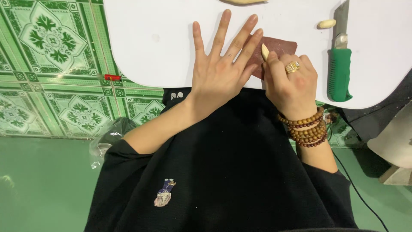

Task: Sanding and carving small wooden pieces by hand using a knife and sandpaper

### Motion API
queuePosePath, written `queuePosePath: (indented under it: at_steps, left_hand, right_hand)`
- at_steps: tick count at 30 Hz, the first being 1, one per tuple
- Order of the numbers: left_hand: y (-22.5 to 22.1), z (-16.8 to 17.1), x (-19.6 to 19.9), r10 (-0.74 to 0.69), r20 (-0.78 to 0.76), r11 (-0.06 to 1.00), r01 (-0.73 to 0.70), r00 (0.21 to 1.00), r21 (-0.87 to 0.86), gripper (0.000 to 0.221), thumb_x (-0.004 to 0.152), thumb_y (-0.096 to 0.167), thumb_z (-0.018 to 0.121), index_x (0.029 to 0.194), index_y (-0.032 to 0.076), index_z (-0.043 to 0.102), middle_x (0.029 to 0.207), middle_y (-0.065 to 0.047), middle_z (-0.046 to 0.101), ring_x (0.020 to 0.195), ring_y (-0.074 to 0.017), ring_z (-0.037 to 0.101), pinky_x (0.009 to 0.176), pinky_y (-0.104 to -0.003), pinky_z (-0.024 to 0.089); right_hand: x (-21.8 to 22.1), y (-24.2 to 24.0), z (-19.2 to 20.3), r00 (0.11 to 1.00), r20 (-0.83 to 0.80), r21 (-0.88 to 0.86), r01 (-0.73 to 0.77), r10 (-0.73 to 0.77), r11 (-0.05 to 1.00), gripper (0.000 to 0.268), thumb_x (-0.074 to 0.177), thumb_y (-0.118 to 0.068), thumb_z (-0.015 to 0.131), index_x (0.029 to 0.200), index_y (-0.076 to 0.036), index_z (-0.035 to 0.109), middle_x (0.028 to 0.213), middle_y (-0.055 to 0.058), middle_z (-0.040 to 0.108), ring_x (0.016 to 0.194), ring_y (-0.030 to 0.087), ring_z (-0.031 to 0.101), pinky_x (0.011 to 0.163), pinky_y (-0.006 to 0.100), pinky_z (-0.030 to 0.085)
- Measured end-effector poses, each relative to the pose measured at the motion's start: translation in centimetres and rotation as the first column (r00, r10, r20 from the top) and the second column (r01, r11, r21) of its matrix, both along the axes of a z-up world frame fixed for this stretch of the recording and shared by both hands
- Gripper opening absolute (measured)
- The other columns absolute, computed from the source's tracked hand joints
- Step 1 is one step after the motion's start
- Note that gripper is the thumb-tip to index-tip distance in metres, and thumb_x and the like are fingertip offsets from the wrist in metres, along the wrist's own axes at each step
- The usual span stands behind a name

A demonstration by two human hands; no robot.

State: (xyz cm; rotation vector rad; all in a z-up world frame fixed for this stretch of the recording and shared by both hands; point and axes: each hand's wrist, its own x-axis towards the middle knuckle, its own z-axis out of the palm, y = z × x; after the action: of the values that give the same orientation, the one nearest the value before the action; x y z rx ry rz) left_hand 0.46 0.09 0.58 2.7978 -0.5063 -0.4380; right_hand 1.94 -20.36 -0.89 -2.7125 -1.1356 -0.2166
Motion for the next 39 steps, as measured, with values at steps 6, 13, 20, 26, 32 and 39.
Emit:
queuePosePath:
  at_steps: [6, 13, 20, 26, 32, 39]
  left_hand:
    - [0.3, 0.4, 0.2, -0.015, 0.001, 1.0, 0.015, 1.0, -0.02, 0.074, 0.125, 0.055, 0.07, 0.169, 0.015, 0.025, 0.17, -0.006, 0.017, 0.151, -0.0454, 0.011, 0.111, -0.086, 0.013]
    - [0.4, 1.0, 0.8, -0.062, -0.134, 0.998, 0.058, 0.989, -0.032, 0.074, 0.129, 0.055, 0.064, 0.17, 0.016, 0.016, 0.172, -0.005, 0.009, 0.153, -0.0436, 0.004, 0.112, -0.087, 0.008]
    - [0.2, 1.3, 1.3, -0.029, -0.177, 1.0, 0.03, 0.984, 0.003, 0.073, 0.129, 0.062, 0.058, 0.169, 0.021, 0.013, 0.173, -0.004, 0.008, 0.153, -0.0436, 0.002, 0.111, -0.087, 0.005]
    - [-0.1, 0.5, 0.6, -0.027, -0.175, 0.999, 0.023, 0.984, -0.025, 0.074, 0.126, 0.06, 0.063, 0.169, 0.021, 0.017, 0.172, -0.002, 0.01, 0.153, -0.0449, 0.004, 0.11, -0.088, 0.003]
    - [-0.2, 0.8, 1.4, -0.009, -0.216, 1.0, 0.015, 0.976, 0.026, 0.073, 0.128, 0.064, 0.059, 0.17, 0.026, 0.013, 0.173, -0.003, 0.006, 0.154, -0.0457, 0.001, 0.11, -0.088, 0.002]
    - [-0.6, -0.1, 0.2, 0.036, -0.142, 0.999, -0.035, 0.989, 0.009, 0.071, 0.12, 0.064, 0.06, 0.17, 0.029, 0.023, 0.171, -0.002, 0.011, 0.152, -0.0475, 0.003, 0.108, -0.09, 0.001]
  right_hand:
    - [-0.4, -1.5, 1.2, 0.996, -0.066, -0.065, -0.069, 0.065, 0.995, 0.005, 0.11, 0.001, 0.062, 0.108, 0.005, 0.065, 0.075, 0.009, 0.05, 0.067, 0.027, 0.046, 0.065, 0.039, 0.036]
    - [-0.1, -1.2, -0.2, 0.997, 0.032, -0.035, -0.066, 0.068, 0.997, 0.009, 0.112, -0.005, 0.065, 0.107, 0.002, 0.066, 0.075, 0.006, 0.051, 0.066, 0.024, 0.049, 0.066, 0.037, 0.034]
    - [-0.9, -2.2, 0.7, 0.999, -0.032, -0.07, -0.04, 0.038, 0.997, 0.012, 0.113, -0.002, 0.063, 0.102, 0.001, 0.064, 0.075, 0.006, 0.052, 0.067, 0.026, 0.049, 0.068, 0.039, 0.035]
    - [-0.5, -1.6, -0.4, 0.999, -0.016, -0.022, -0.036, 0.036, 0.999, 0.011, 0.112, -0.005, 0.062, 0.103, 0.0, 0.063, 0.077, 0.005, 0.055, 0.067, 0.023, 0.051, 0.068, 0.037, 0.034]
    - [-1.2, -2.7, 0.0, 0.999, -0.03, -0.036, -0.019, 0.018, 0.999, 0.011, 0.112, -0.001, 0.061, 0.102, 0.0, 0.066, 0.077, 0.005, 0.057, 0.069, 0.024, 0.052, 0.07, 0.037, 0.035]
    - [-0.4, -1.3, 0.0, 0.999, -0.01, -0.052, -0.04, 0.04, 0.998, 0.012, 0.11, -0.008, 0.057, 0.109, 0.001, 0.065, 0.082, 0.006, 0.055, 0.072, 0.025, 0.053, 0.07, 0.037, 0.037]
